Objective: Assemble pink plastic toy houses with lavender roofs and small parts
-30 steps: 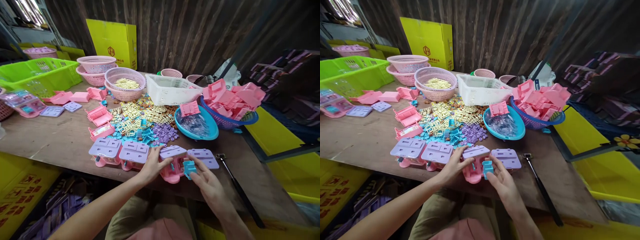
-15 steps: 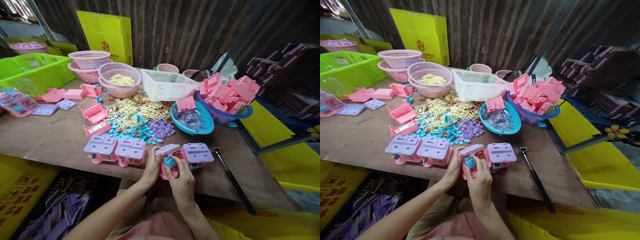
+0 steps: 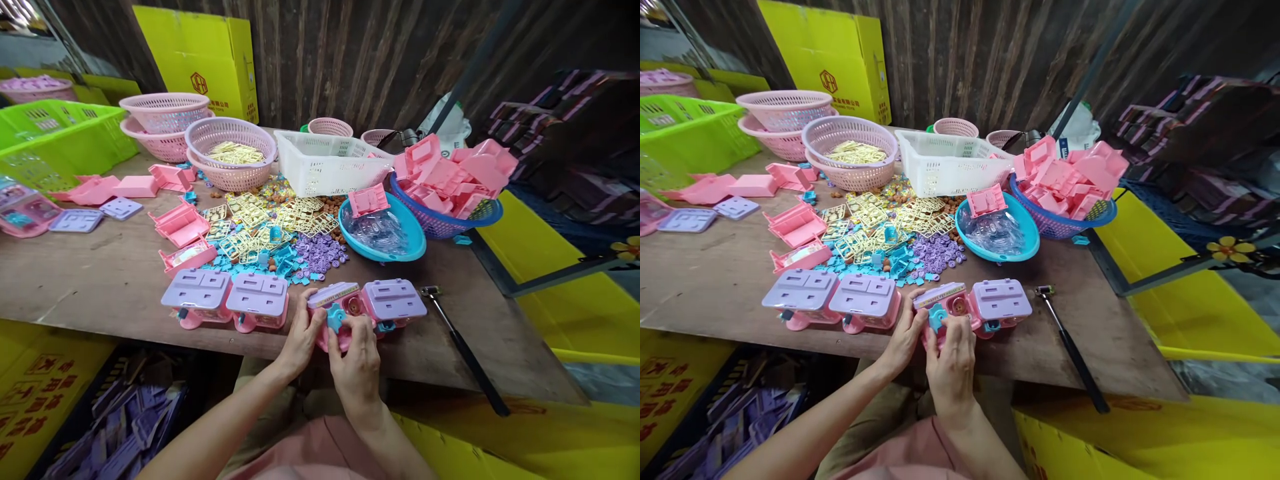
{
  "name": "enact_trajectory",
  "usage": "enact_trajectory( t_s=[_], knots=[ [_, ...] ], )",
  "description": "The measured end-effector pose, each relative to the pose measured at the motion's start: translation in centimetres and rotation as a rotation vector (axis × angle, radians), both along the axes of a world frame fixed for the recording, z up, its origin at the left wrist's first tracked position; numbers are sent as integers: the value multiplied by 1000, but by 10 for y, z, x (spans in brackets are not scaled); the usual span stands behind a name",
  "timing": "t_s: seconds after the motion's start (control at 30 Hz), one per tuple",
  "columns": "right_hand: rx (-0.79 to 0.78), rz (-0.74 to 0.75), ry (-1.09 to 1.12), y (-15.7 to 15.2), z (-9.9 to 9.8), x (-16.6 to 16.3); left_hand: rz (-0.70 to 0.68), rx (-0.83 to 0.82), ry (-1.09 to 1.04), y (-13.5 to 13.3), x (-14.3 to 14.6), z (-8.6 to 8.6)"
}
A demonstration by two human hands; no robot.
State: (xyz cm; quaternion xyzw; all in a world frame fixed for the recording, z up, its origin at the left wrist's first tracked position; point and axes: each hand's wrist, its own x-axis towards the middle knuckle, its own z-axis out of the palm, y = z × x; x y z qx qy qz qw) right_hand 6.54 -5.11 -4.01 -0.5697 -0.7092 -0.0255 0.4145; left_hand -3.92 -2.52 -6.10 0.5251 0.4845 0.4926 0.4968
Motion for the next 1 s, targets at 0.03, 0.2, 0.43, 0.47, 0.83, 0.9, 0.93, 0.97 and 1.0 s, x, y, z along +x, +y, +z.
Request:
enact_trajectory(
  t_s=[0.03,0.2,0.43,0.47,0.83,0.9,0.93,0.97,1.0],
  knots=[
    [-4,-3,-23,1,0,-1,2,-7,2,0,0,0],
    [-19,-15,-100,3,1,-5,2,-49,6,-1,-2,-3],
    [74,10,-87,-1,-5,2,-96,-7,-48,5,-4,-10],
    [97,10,-78,-1,-6,2,-112,7,-56,6,-5,-11],
    [178,19,-46,0,-13,-3,-152,-62,-104,6,-7,-2],
    [180,8,-13,0,-13,-6,-140,-65,-105,7,-7,-3],
    [183,0,0,1,-13,-7,-130,-66,-106,7,-7,-3],
    [188,-7,8,1,-13,-8,-116,-69,-104,7,-7,-4],
    [194,-12,15,1,-13,-8,-101,-73,-101,8,-7,-4]
  ],
)
